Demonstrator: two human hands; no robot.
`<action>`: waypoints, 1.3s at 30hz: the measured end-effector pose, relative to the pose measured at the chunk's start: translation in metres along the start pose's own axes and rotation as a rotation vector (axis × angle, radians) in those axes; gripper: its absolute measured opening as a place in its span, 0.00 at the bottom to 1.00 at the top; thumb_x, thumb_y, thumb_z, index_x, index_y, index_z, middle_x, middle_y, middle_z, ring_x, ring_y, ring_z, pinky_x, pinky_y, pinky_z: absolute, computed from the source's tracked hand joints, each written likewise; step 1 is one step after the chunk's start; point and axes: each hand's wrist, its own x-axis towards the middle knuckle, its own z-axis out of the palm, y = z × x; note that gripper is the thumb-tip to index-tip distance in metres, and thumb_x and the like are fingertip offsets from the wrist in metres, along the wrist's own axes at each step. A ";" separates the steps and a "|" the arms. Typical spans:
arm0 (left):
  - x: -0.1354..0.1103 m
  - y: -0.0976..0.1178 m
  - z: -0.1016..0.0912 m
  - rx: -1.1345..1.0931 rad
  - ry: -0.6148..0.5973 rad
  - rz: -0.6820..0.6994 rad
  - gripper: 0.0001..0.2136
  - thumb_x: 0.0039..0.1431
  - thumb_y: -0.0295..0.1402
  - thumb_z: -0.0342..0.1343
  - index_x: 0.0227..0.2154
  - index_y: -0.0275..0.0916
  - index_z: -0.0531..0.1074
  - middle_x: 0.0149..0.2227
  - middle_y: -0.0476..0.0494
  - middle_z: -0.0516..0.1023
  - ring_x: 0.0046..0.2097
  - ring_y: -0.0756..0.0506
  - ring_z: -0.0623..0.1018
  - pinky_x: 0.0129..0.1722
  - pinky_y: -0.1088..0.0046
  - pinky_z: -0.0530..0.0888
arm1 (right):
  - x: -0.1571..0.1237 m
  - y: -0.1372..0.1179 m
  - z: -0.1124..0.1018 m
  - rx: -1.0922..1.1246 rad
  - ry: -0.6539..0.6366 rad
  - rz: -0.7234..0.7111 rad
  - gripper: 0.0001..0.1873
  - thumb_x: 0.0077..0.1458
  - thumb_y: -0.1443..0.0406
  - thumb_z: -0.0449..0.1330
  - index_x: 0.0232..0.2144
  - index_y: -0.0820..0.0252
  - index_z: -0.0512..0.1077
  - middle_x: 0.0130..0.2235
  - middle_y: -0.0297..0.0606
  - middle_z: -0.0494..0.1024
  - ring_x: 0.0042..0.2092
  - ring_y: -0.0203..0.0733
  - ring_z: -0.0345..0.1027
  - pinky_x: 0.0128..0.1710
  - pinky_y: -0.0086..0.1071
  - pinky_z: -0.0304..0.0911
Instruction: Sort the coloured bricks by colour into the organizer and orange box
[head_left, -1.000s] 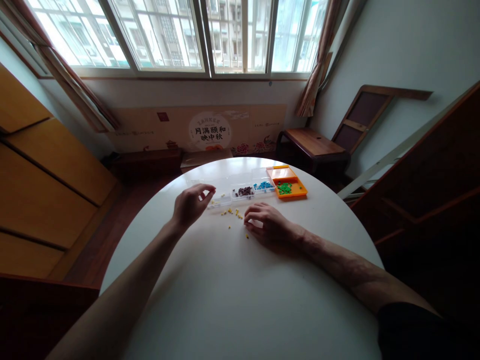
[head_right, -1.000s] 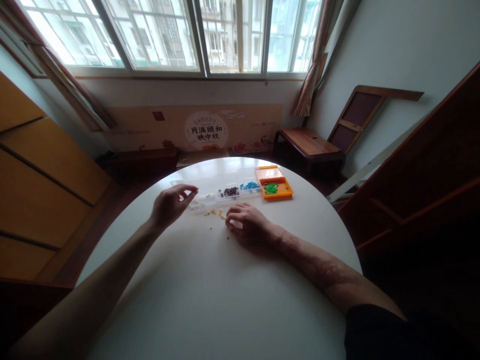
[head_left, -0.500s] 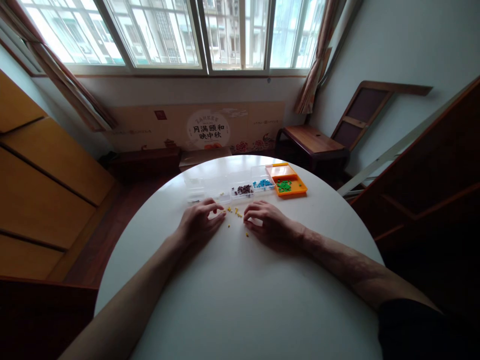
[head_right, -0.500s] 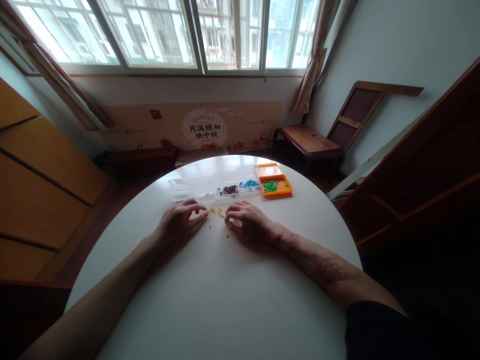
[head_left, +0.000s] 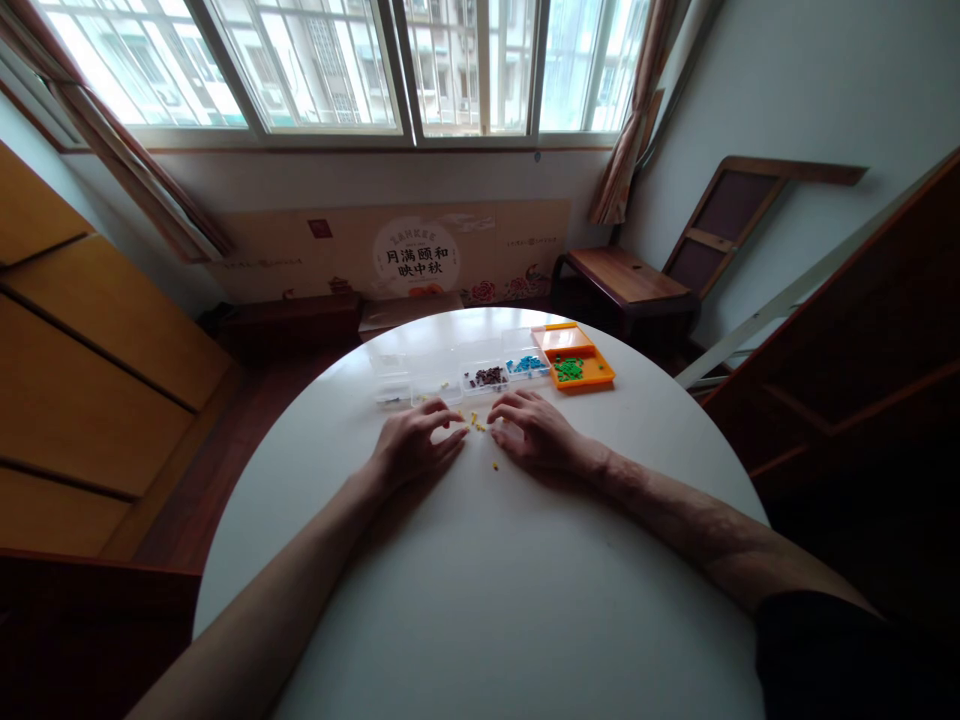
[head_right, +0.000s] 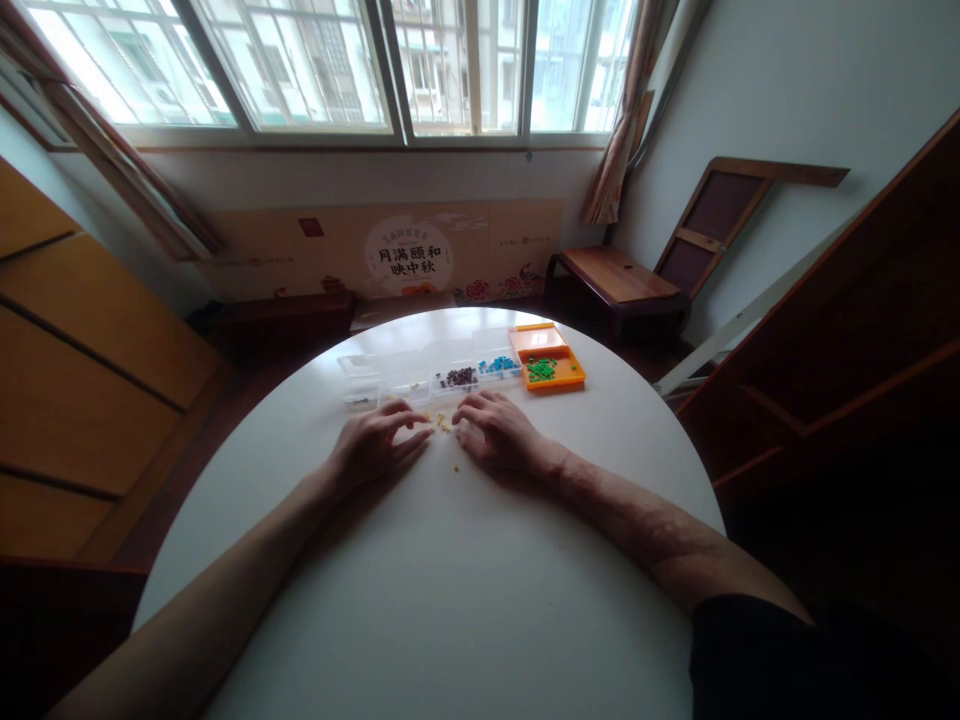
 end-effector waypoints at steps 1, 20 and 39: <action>0.000 0.001 0.001 -0.005 -0.013 0.012 0.10 0.72 0.43 0.62 0.44 0.47 0.86 0.45 0.48 0.87 0.34 0.48 0.82 0.35 0.73 0.73 | 0.001 -0.001 0.000 0.008 -0.003 -0.006 0.09 0.67 0.66 0.66 0.50 0.55 0.79 0.53 0.44 0.83 0.55 0.52 0.74 0.60 0.48 0.70; 0.014 -0.016 -0.008 0.067 0.276 -0.283 0.10 0.74 0.42 0.63 0.42 0.46 0.87 0.42 0.47 0.85 0.32 0.48 0.78 0.30 0.70 0.69 | 0.011 0.005 0.000 -0.019 -0.093 -0.083 0.09 0.72 0.66 0.64 0.51 0.50 0.80 0.53 0.41 0.81 0.52 0.47 0.75 0.52 0.40 0.71; -0.003 -0.014 -0.009 0.016 0.173 -0.167 0.12 0.75 0.41 0.59 0.43 0.43 0.86 0.42 0.44 0.84 0.35 0.46 0.79 0.39 0.67 0.75 | 0.030 0.007 0.005 0.100 -0.168 -0.137 0.05 0.74 0.63 0.63 0.44 0.55 0.79 0.48 0.41 0.83 0.51 0.47 0.77 0.54 0.41 0.71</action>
